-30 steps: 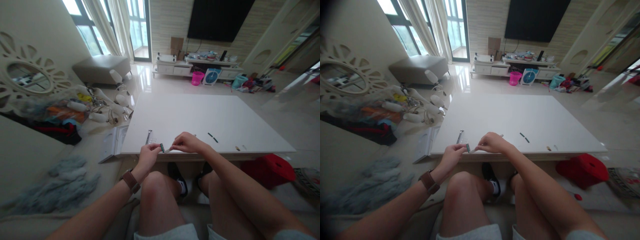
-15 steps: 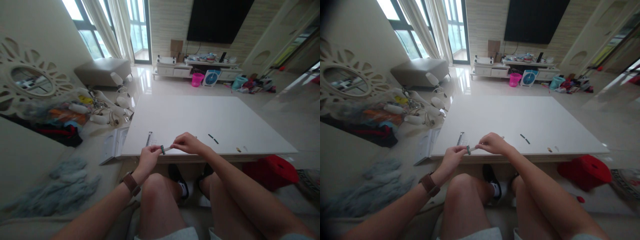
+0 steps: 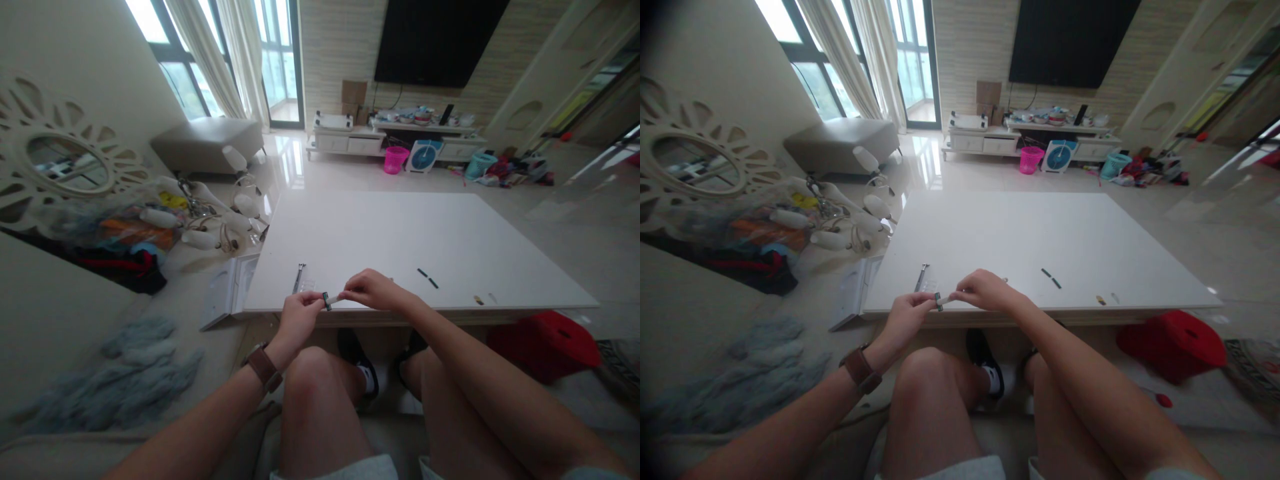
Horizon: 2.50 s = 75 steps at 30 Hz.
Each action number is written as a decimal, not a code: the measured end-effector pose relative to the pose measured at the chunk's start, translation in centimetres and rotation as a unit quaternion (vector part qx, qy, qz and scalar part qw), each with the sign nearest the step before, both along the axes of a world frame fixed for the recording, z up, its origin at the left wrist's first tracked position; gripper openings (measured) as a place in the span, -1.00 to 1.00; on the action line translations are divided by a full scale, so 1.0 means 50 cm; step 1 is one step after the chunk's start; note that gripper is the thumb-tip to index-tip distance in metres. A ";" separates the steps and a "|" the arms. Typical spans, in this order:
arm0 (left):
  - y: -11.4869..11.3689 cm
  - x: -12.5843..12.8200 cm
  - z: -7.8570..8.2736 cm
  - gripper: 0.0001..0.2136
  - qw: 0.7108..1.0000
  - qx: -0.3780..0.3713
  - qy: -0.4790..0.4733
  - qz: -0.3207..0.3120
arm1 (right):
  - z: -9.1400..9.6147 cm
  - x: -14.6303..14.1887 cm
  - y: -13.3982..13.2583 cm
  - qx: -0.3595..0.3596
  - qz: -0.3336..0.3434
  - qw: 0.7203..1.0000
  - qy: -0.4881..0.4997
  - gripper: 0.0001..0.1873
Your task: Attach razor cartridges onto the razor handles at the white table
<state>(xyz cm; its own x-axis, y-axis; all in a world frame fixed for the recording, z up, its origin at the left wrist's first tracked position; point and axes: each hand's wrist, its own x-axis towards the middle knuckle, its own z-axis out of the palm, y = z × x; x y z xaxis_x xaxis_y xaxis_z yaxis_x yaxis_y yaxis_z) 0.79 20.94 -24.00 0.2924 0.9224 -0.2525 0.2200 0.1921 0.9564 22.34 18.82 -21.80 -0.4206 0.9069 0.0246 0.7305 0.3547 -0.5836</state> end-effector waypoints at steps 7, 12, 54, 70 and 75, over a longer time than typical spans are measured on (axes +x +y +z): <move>0.000 0.000 -0.003 -0.84 1.000 0.004 -0.004 -0.001 | 0.006 -0.002 -0.002 0.017 -0.003 1.000 0.021 -0.49; -0.002 0.000 0.001 -0.85 1.000 0.002 -0.001 -0.002 | 0.003 0.012 0.000 -0.026 0.028 0.999 -0.012 -0.53; -0.003 0.001 0.007 -0.83 1.000 0.003 -0.007 -0.009 | -0.007 0.007 0.000 -0.084 0.031 0.996 0.020 -0.51; -0.004 0.001 0.006 -0.83 1.000 0.001 -0.001 -0.011 | -0.001 0.002 0.004 0.049 -0.058 0.997 0.029 -0.52; -0.004 -0.002 0.006 -0.82 1.000 0.002 -0.003 -0.020 | -0.010 0.014 0.010 0.053 -0.064 0.996 -0.009 -0.54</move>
